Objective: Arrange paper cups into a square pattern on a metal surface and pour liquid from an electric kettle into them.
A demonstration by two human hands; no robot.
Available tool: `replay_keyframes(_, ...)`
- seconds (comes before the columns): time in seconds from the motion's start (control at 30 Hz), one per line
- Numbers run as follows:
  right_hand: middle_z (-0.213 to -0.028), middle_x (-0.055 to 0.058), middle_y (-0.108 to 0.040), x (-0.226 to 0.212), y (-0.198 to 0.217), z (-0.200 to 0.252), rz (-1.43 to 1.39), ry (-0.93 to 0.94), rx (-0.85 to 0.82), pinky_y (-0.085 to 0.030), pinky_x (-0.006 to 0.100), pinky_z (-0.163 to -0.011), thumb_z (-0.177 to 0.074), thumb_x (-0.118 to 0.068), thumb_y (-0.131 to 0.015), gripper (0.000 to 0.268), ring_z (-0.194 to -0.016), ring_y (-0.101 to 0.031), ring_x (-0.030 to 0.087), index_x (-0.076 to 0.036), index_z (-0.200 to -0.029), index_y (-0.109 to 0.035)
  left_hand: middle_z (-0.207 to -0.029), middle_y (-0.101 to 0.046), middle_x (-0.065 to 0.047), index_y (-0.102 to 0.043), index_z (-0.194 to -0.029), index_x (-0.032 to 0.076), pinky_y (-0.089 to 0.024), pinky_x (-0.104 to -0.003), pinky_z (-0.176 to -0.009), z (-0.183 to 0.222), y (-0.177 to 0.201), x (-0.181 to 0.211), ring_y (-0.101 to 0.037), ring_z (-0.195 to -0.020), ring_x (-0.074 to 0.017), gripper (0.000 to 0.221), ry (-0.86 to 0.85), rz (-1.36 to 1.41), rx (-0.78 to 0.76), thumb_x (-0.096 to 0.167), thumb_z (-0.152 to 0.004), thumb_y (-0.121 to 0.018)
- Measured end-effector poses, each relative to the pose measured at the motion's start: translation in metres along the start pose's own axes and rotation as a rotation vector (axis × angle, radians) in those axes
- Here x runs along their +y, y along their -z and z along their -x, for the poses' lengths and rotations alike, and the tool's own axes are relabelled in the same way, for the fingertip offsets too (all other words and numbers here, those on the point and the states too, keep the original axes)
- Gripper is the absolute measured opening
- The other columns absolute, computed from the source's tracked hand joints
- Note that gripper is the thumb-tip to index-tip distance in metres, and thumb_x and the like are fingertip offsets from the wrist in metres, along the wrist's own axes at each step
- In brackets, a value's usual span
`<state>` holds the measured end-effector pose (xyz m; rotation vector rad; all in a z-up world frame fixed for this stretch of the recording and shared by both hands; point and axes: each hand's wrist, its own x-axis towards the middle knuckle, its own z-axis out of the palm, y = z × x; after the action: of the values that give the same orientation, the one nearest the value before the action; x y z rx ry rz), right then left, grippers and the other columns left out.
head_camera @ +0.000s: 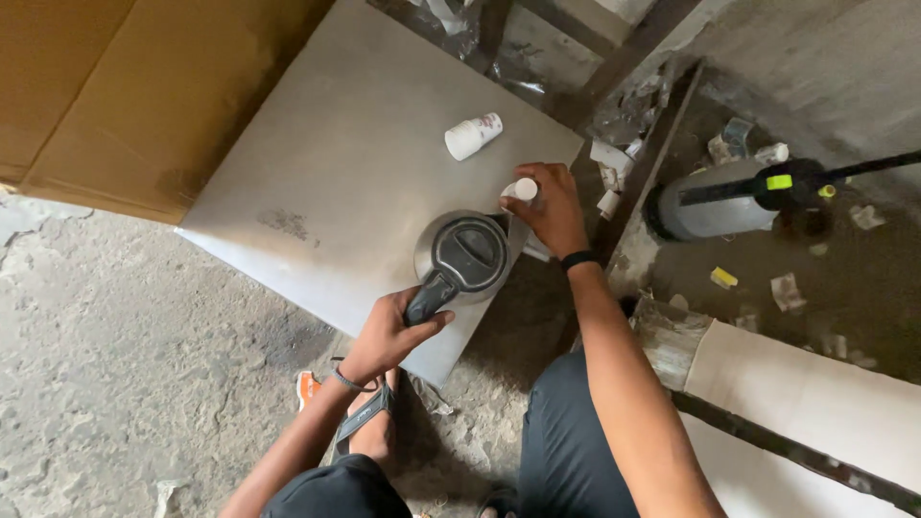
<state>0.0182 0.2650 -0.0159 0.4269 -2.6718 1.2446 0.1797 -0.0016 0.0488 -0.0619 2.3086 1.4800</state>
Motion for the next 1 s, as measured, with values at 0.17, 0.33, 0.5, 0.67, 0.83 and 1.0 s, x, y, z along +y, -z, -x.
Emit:
replay_keyframes(0.17, -0.108, 0.01, -0.061, -0.008, 0.016, -0.001, 0.124, 0.01, -0.021, -0.053, 0.041, -0.084, -0.084, -0.032, -0.088, 0.045, -0.099, -0.062, 0.028, -0.012, -0.12, -0.071, -0.064, -0.055, -0.003, -0.069, -0.1, 0.001, -0.044, -0.032, -0.056, 0.02, 0.015, 0.011, -0.046, -0.061, -0.0099, 0.037, -0.036, 0.082, 0.102, 0.031, -0.081, -0.078)
replay_keyframes(0.33, -0.105, 0.009, -0.061, -0.029, 0.022, -0.007, 0.144, -0.075, -0.053, -0.053, 0.04, -0.073, -0.089, -0.038, -0.085, 0.044, -0.085, -0.063, 0.024, -0.013, -0.121, -0.07, -0.063, -0.058, -0.009, -0.071, -0.098, -0.001, -0.046, -0.032, -0.057, 0.075, 0.045, -0.005, -0.047, -0.061, -0.0119, 0.032, 0.039, 0.017, 0.163, 0.025, -0.082, -0.08)
replay_keyframes(0.5, -0.108, 0.011, -0.063, -0.043, 0.016, -0.018, 0.288, 0.003, 0.026, -0.053, 0.043, -0.075, -0.085, -0.042, -0.085, 0.055, -0.091, -0.065, 0.027, -0.012, -0.127, -0.066, -0.066, -0.068, -0.006, -0.074, -0.1, 0.002, -0.05, -0.03, -0.059, 0.138, 0.066, -0.033, -0.057, -0.061, -0.0105, 0.028, 0.187, 0.026, 0.372, 0.019, -0.078, -0.081)
replay_keyframes(0.67, -0.126, 0.016, -0.061, -0.043, -0.006, -0.075, 0.375, 0.261, -0.03, -0.052, 0.049, -0.092, -0.088, -0.039, -0.086, 0.06, -0.115, -0.061, 0.038, -0.012, -0.135, -0.06, -0.074, -0.07, -0.003, -0.076, -0.102, 0.001, -0.048, -0.029, -0.064, 0.185, 0.072, -0.084, -0.057, -0.068, -0.008, 0.026, 0.277, 0.16, 0.55, 0.015, -0.08, -0.081)
replay_keyframes(0.83, -0.147, 0.017, -0.051, -0.014, -0.062, -0.164, 0.502, 0.465, -0.284, -0.051, 0.051, -0.095, -0.075, -0.009, -0.079, 0.077, -0.122, -0.056, 0.042, -0.019, -0.146, -0.052, -0.083, -0.074, 0.001, -0.076, -0.103, 0.001, -0.05, -0.024, -0.073, 0.211, 0.074, -0.129, -0.062, -0.078, -0.0051, 0.026, 0.245, 0.175, 0.719, 0.011, -0.08, -0.082)
replay_keyframes(1.0, -0.138, 0.019, -0.054, -0.04, -0.06, -0.167, 0.681, 0.457, -0.527, -0.051, 0.053, -0.094, -0.093, -0.024, -0.081, 0.062, -0.112, -0.06, 0.042, -0.019, -0.15, -0.055, -0.084, -0.071, 0.003, -0.075, -0.104, 0.001, -0.047, -0.022, -0.07, 0.227, 0.072, -0.162, -0.059, -0.077, -0.004, 0.025, 0.278, 0.352, 0.756, 0.013, -0.082, -0.08)
